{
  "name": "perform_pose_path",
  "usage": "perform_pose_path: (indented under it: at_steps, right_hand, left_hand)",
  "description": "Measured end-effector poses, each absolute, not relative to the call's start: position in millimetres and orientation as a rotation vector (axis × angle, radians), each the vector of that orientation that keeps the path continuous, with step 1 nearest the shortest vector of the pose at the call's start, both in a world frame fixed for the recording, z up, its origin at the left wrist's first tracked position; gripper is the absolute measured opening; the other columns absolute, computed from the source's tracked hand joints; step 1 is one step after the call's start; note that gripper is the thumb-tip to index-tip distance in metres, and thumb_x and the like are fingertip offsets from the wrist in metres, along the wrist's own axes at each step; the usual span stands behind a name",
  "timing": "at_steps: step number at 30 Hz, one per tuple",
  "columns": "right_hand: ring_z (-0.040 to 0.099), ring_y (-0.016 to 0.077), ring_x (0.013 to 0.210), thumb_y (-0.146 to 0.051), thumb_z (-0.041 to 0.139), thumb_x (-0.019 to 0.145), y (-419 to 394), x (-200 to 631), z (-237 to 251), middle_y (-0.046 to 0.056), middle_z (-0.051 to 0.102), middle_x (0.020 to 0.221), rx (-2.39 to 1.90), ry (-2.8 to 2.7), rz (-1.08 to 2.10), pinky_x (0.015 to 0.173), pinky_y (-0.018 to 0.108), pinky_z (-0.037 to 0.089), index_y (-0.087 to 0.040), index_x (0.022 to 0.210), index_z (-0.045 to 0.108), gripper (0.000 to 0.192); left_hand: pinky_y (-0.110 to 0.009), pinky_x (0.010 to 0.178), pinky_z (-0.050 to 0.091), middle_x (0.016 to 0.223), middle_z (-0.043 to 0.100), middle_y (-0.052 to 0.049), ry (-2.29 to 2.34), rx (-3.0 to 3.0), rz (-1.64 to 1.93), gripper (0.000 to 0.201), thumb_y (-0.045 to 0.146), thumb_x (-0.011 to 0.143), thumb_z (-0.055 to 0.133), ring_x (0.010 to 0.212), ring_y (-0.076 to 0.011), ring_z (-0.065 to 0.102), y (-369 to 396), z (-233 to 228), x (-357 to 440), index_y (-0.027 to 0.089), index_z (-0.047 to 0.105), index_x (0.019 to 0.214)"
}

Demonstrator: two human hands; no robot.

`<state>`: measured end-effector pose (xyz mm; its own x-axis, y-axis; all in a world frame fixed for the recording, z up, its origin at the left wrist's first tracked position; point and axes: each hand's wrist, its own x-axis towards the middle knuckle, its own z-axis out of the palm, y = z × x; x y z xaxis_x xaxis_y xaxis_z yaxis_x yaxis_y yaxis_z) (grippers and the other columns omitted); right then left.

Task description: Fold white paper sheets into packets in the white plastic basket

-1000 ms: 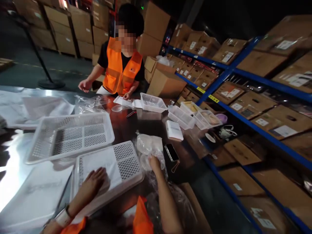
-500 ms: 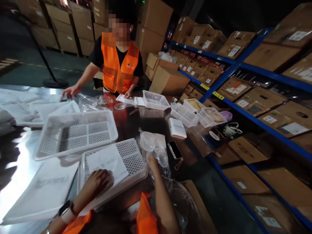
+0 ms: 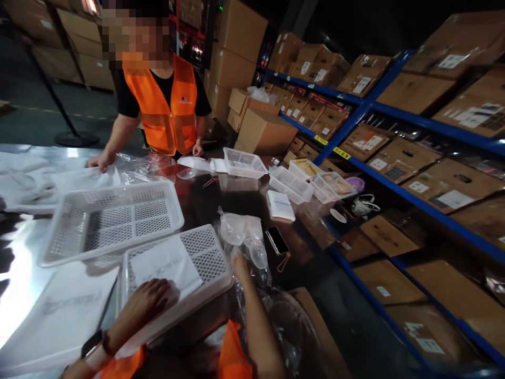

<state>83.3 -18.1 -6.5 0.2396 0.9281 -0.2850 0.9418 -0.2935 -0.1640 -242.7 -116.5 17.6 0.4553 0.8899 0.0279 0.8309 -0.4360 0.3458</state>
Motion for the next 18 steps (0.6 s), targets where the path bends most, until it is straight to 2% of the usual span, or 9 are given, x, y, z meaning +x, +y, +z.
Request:
perform_pose_path:
  at_steps: [5, 10, 18]
  right_hand:
    - [0.065, 0.0192, 0.101, -0.041, 0.053, 0.098, -20.8, 74.9, -2.7, 0.007, 0.069, 0.105, 2.446, 1.768, -0.463, 0.092, 0.041, 0.051, -0.013, 0.102, 0.066, 0.031]
    - [0.066, 0.0183, 0.097, -0.041, 0.052, 0.098, -18.3, 78.8, 0.3, 0.007, 0.069, 0.102, 2.457, 1.739, -0.452, 0.090, 0.038, 0.052, -0.011, 0.102, 0.066, 0.033]
    - [0.067, 0.0171, 0.092, -0.035, 0.061, 0.094, -22.1, 69.2, -0.1, 0.005, 0.069, 0.103, 2.517, 1.627, -0.407, 0.084, 0.038, 0.056, -0.013, 0.104, 0.065, 0.024]
  left_hand:
    - [-0.037, 0.084, 0.053, 0.109, 0.073, -0.008, 1.492, 2.492, 0.407, 0.033, 0.007, 0.087, 0.044, 0.098, -0.0244, 0.068, -121.4, 8.9, -244.8, 0.019, 0.067, 0.108]
    - [-0.035, 0.081, 0.053, 0.102, 0.074, -0.007, 1.465, 2.539, 0.475, 0.026, 0.011, 0.089, 0.047, 0.092, -0.0230, 0.069, -122.8, 0.1, -249.7, 0.020, 0.067, 0.104]
    - [-0.046, 0.100, 0.042, 0.111, 0.073, -0.010, 1.515, 2.740, 0.557, 0.042, 0.001, 0.085, 0.042, 0.111, -0.0269, 0.062, -127.8, -15.9, -258.3, 0.020, 0.069, 0.111]
